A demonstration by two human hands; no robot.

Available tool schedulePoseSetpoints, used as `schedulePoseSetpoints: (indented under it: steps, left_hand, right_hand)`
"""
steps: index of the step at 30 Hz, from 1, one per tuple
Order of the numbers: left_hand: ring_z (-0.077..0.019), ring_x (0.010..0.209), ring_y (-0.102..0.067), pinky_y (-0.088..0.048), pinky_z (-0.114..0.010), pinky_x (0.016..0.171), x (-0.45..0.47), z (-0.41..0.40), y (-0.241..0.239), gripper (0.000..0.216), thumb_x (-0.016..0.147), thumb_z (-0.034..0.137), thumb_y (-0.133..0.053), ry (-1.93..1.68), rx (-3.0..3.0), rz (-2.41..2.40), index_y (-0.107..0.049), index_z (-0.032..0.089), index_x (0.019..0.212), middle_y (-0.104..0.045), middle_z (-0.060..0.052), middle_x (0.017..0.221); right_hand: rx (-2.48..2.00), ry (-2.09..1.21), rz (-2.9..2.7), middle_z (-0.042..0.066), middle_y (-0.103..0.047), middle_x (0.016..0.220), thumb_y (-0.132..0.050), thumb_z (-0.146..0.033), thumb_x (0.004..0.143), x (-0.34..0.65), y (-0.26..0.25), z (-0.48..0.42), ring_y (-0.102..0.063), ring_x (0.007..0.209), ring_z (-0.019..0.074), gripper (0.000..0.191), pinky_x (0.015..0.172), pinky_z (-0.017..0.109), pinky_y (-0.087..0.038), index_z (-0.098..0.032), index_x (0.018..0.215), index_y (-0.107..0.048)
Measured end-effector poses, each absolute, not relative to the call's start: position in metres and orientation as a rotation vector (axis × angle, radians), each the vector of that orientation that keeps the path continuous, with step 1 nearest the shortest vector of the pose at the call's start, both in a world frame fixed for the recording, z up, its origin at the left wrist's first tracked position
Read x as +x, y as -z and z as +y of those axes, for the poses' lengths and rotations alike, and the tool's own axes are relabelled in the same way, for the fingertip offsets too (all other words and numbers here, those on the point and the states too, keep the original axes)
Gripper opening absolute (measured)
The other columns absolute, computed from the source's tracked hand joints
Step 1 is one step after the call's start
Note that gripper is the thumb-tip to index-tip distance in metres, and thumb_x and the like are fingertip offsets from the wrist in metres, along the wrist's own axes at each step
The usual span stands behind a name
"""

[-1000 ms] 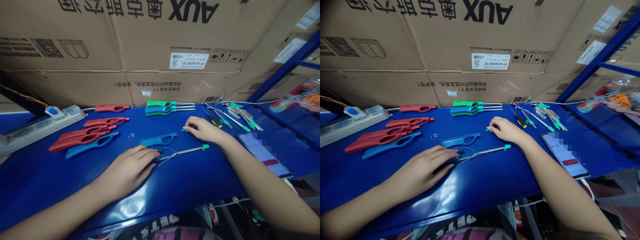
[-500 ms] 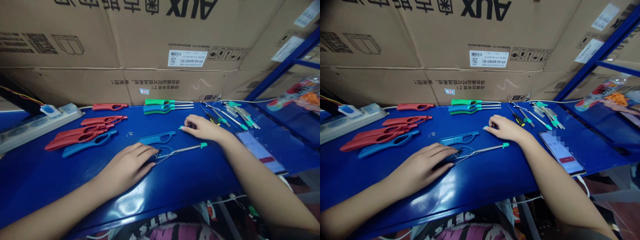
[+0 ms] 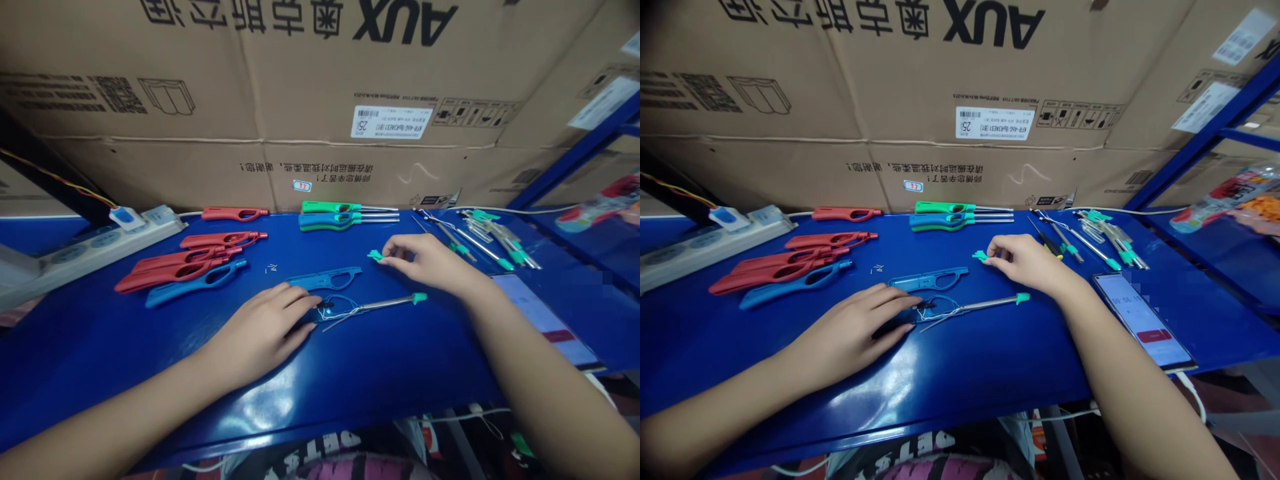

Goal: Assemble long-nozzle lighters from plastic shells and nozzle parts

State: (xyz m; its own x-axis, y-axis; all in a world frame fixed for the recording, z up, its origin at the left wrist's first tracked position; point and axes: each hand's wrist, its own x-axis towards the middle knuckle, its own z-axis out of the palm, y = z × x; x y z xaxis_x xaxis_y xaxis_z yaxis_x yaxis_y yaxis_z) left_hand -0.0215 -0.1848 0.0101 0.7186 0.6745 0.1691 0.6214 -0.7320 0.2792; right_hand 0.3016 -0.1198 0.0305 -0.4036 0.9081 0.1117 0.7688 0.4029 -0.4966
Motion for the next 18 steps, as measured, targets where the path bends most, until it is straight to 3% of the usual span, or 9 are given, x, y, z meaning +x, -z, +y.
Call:
schedulePoseSetpoints:
  steps: [6, 18]
  left_hand:
    - [-0.0265, 0.109, -0.061, -0.055, -0.047, 0.095, -0.023, -0.186, -0.014, 0.032, 0.099, 0.025, -0.058, -0.308, 2.604, 1.046, -0.06, 0.022, 0.131, -0.065, -0.009, 0.119]
    - [-0.0262, 0.115, -0.06, -0.052, -0.046, 0.101, -0.024, -0.188, -0.017, 0.035, 0.098, 0.027, -0.061, -0.266, 2.427, 1.12, -0.061, 0.027, 0.132, -0.062, -0.006, 0.121]
  right_hand:
    - [-1.179, -0.626, -2.421, 0.0, -0.065, 0.076, -0.063, -0.034, 0.094, 0.275, -0.028, -0.137, -0.058, 0.066, 0.0138, 0.014, 0.062, 0.026, -0.043, -0.022, 0.087, -0.063]
    - [-1.163, -0.375, -2.572, 0.004, -0.07, 0.098, -0.055, -0.028, 0.1, 0.278, -0.027, -0.14, -0.064, 0.087, 0.0177, 0.011, 0.075, 0.028, -0.044, -0.021, 0.099, -0.063]
